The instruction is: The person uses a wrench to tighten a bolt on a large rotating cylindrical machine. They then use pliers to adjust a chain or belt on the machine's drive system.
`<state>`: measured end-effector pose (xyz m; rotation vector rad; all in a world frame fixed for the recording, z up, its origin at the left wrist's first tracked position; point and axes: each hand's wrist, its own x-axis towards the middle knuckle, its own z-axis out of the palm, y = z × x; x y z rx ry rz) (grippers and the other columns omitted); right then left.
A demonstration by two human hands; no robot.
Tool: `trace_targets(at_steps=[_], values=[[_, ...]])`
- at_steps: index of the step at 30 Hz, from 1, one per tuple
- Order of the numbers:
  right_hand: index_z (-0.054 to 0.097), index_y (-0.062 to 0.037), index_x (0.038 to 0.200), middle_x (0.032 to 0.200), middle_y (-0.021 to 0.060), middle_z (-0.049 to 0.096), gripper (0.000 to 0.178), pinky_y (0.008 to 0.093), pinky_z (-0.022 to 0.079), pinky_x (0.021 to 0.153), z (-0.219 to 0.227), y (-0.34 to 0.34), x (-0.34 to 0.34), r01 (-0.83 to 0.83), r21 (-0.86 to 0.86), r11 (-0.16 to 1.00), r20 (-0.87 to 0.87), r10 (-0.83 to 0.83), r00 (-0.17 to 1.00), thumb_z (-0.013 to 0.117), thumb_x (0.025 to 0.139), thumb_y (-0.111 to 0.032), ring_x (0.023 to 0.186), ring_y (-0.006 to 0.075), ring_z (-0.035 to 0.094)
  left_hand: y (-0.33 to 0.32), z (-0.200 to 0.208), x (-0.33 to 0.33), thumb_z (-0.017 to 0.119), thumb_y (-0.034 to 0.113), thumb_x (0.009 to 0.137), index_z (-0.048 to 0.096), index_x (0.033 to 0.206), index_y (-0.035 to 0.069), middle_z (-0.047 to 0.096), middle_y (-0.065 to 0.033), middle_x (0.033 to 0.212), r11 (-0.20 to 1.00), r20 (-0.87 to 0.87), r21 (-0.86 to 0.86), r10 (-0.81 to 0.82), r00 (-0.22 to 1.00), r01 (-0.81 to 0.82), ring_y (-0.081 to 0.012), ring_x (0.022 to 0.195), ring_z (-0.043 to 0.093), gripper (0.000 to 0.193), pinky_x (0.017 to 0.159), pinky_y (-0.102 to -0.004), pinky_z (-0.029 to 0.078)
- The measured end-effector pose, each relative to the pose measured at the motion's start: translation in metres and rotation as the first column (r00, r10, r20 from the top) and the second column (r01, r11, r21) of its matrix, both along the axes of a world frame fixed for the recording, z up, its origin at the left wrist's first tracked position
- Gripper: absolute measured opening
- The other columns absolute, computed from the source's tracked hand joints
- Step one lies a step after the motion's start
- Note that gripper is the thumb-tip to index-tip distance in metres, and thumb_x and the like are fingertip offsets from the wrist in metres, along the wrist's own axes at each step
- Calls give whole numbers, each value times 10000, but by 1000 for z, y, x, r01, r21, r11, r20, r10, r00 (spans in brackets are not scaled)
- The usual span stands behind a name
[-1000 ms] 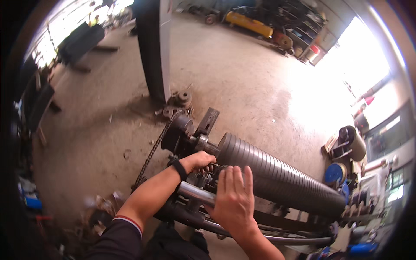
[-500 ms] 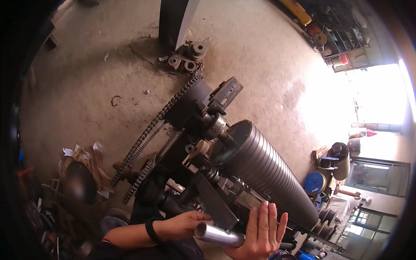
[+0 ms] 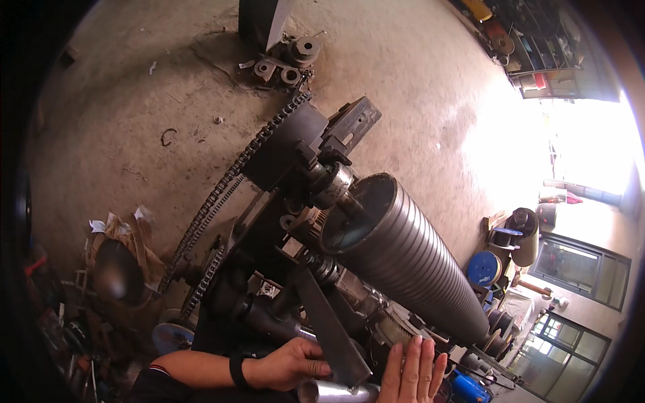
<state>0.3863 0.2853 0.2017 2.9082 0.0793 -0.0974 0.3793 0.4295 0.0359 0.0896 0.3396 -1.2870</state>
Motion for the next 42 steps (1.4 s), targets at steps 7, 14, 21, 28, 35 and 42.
trace_targets(at_steps=[7, 14, 21, 28, 35, 42], values=[[676, 120, 1242, 1373, 314, 626, 754, 659, 324, 1178, -5, -4, -13, 47, -132, 990, -66, -56, 996, 616, 806, -492, 1333, 498, 569, 5, 0, 6, 694, 131, 1011, 728, 1104, -22, 723, -49, 921, 996, -55, -86, -9, 998, 4, -87, 745, 623, 182, 637, -231, 477], [696, 93, 1246, 1340, 301, 653, 619, 556, 392, 1172, 2, 4, 9, 7, -36, 999, -45, -9, 999, 493, 992, -433, 1292, 458, 612, 5, 1, 10, 689, 120, 1014, 723, 1115, -33, 725, -54, 943, 995, -50, -98, -9, 999, 4, -83, 744, 626, 187, 631, -224, 476], [697, 84, 1255, 1347, 295, 652, 610, 558, 388, 1172, 2, 4, 10, 11, -25, 1000, -43, -12, 999, 495, 984, -424, 1299, 459, 609, 4, 2, 8, 682, 146, 1022, 721, 1135, -21, 706, -39, 934, 994, -47, -105, 1, 999, -6, -85, 743, 622, 205, 631, -228, 477], [693, 77, 1269, 1351, 285, 654, 619, 565, 379, 1176, 3, 2, 9, 12, -5, 1000, -50, -12, 999, 506, 964, -429, 1307, 460, 603, 1, -2, 6, 671, 173, 1028, 712, 1166, -8, 686, -32, 912, 989, -102, -146, 15, 995, -30, -93, 737, 615, 231, 646, -232, 482], [694, 61, 1257, 1360, 271, 649, 632, 626, 362, 1166, -2, 6, 6, 15, 9, 1000, 0, -15, 1000, 570, 894, -441, 1314, 454, 593, -15, -27, -36, 639, 190, 1038, 694, 1184, 4, 698, -21, 954, 962, -337, -256, 3, 941, -95, -98, 789, 629, 243, 711, -250, 506], [706, 73, 1225, 1367, 311, 627, 721, 620, 346, 1183, -4, -9, -1, -19, 31, 999, -5, 19, 1000, 641, 766, -479, 1329, 480, 575, 13, -7, 21, 636, 217, 1046, 686, 998, -4, 681, -15, 893, 962, 355, 252, -188, 916, 100, -107, 793, 626, 232, 706, -278, 506]])
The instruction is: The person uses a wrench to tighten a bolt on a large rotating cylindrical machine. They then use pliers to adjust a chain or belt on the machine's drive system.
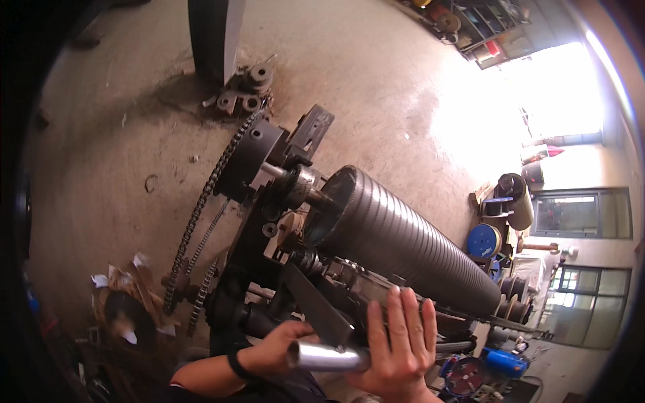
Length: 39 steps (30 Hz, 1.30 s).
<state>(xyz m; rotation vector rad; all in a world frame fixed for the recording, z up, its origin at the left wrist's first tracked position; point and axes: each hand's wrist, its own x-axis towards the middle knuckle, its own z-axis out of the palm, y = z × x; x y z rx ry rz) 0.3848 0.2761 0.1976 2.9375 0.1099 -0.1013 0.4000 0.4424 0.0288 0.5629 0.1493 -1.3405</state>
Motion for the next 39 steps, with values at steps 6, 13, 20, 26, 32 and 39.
trace_targets(at_steps=[6, 13, 20, 26, 32, 39], values=[[665, -21, 1338, 1308, 317, 641, 707, 573, 388, 1151, -4, 2, 11, -51, 142, 988, 201, 21, 979, 680, 837, -520, 1212, 455, 645, 59, 101, 44, 886, 293, 747, 652, 1125, 20, 671, -117, 959, 825, 938, -229, 44, -345, -516, -283, 786, 646, 522, 713, -390, 553], [513, 85, 1443, 1499, 329, 452, 693, 552, 306, 1214, -12, -11, -7, -104, 202, 974, 330, 32, 943, 591, 847, -260, 1332, 456, 512, -16, 187, 69, 806, 196, 709, 395, 1532, -51, 511, -223, 1446, 837, 396, 353, -538, -744, -418, -387, 1339, 488, 953, 1121, -476, 417], [569, 150, 1281, 1292, 317, 558, 669, 630, 284, 1205, -45, 0, -8, -183, 172, 968, 487, 78, 870, 622, 813, -325, 1275, 461, 506, -15, 171, 94, 841, 236, 709, -34, 1644, 25, 615, -341, 1304, 763, 693, 630, -636, -340, -144, -497, 1179, 628, 1298, 981, -492, 530], [602, 109, 1218, 1137, 280, 629, 600, 657, 271, 1223, -73, 0, -5, -178, 176, 968, 586, 42, 809, 618, 794, -317, 1200, 385, 579, -32, 133, 116, 947, 120, 543, 62, 1651, 32, 401, -151, 1580, 828, 852, 523, -501, -152, 202, -290, 1462, 422, 1421, 1190, -383, 380], [582, 60, 1333, 1264, 233, 621, 649, 673, 272, 1223, -103, 18, 29, -144, 165, 976, 507, 41, 861, 588, 849, -372, 1270, 371, 544, -32, 133, 116, 969, 107, 514, 222, 1634, 57, 374, -154, 1586, 816, 824, 551, -565, 36, 175, -289, 1498, 367, 1347, 1200, -396, 365], [705, -39, 1248, 1327, 159, 671, 560, 685, 346, 1131, -86, 24, 21, -253, 154, 955, 615, 107, 781, 627, 871, -447, 1260, 362, 613, -56, 143, 108, 970, 114, 523, 227, 1634, 58, 373, -153, 1588, 817, 823, 552, -566, 45, 166, -288, 1498, 367, 1337, 1202, -397, 362]])
